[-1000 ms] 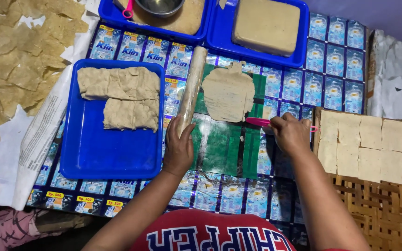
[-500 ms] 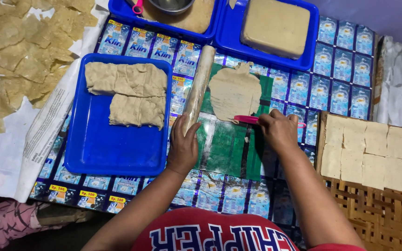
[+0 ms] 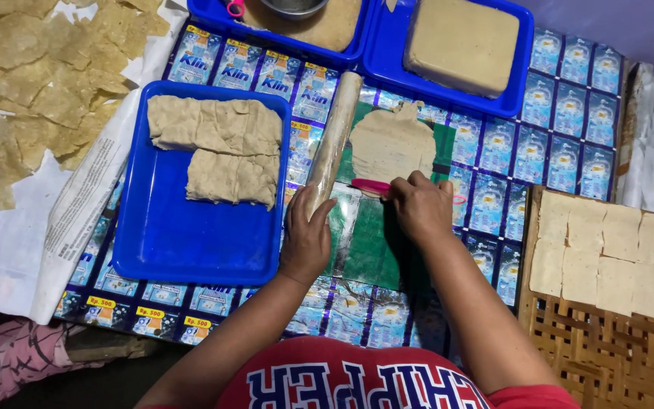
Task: Preparing snack components by rolling out dough with a rolling pin, cutting it into square pieces using a scraper, and arranging them on a bamboo drying tray.
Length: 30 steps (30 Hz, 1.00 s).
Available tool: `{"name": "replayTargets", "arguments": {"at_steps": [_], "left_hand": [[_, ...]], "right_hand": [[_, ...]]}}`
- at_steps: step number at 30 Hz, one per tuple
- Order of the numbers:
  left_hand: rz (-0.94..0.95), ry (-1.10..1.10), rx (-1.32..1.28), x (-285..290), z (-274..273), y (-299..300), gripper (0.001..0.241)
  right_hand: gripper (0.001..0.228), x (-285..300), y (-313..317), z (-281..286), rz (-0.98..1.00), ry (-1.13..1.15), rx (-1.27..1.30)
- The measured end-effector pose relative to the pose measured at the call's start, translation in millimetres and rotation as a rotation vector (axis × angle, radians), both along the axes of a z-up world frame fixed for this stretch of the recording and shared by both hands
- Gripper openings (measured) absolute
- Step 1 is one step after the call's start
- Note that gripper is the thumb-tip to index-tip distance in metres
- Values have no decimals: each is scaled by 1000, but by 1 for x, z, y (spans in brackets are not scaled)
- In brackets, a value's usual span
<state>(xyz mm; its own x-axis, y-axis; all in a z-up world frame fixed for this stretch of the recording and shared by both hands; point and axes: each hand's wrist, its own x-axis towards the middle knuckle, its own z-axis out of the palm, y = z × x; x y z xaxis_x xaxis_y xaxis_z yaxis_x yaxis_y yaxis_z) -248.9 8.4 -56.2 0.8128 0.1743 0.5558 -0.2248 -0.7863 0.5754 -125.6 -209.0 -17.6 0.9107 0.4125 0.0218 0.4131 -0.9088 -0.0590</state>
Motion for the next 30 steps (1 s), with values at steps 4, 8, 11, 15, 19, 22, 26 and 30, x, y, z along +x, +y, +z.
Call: {"name": "replayTargets", "arguments": {"at_steps": [4, 8, 11, 15, 19, 22, 26, 30], "left_hand": [[9, -10, -4, 2, -5, 1, 40], [5, -11, -11, 0, 2, 1, 39], [-11, -4, -17, -1, 1, 1, 40], [4, -29, -14, 1, -1, 1, 38], [11, -38, -30, 0, 2, 0, 36], [22, -32, -18, 1, -1, 1, 35], [24, -53, -24, 2, 1, 2, 35], [20, -47, -34, 2, 2, 1, 35]], "right_hand": [[18, -45, 12, 36, -269, 208, 151], [24, -94, 24, 34, -386, 369, 119], [27, -109, 31, -1, -421, 474, 103], [31, -108, 56, -22, -391, 513, 168], [34, -102, 76, -20, -390, 469, 221], [38, -93, 80, -24, -412, 457, 236], [34, -81, 86, -22, -447, 469, 188], [33, -78, 89, -10, -483, 491, 215]]}}
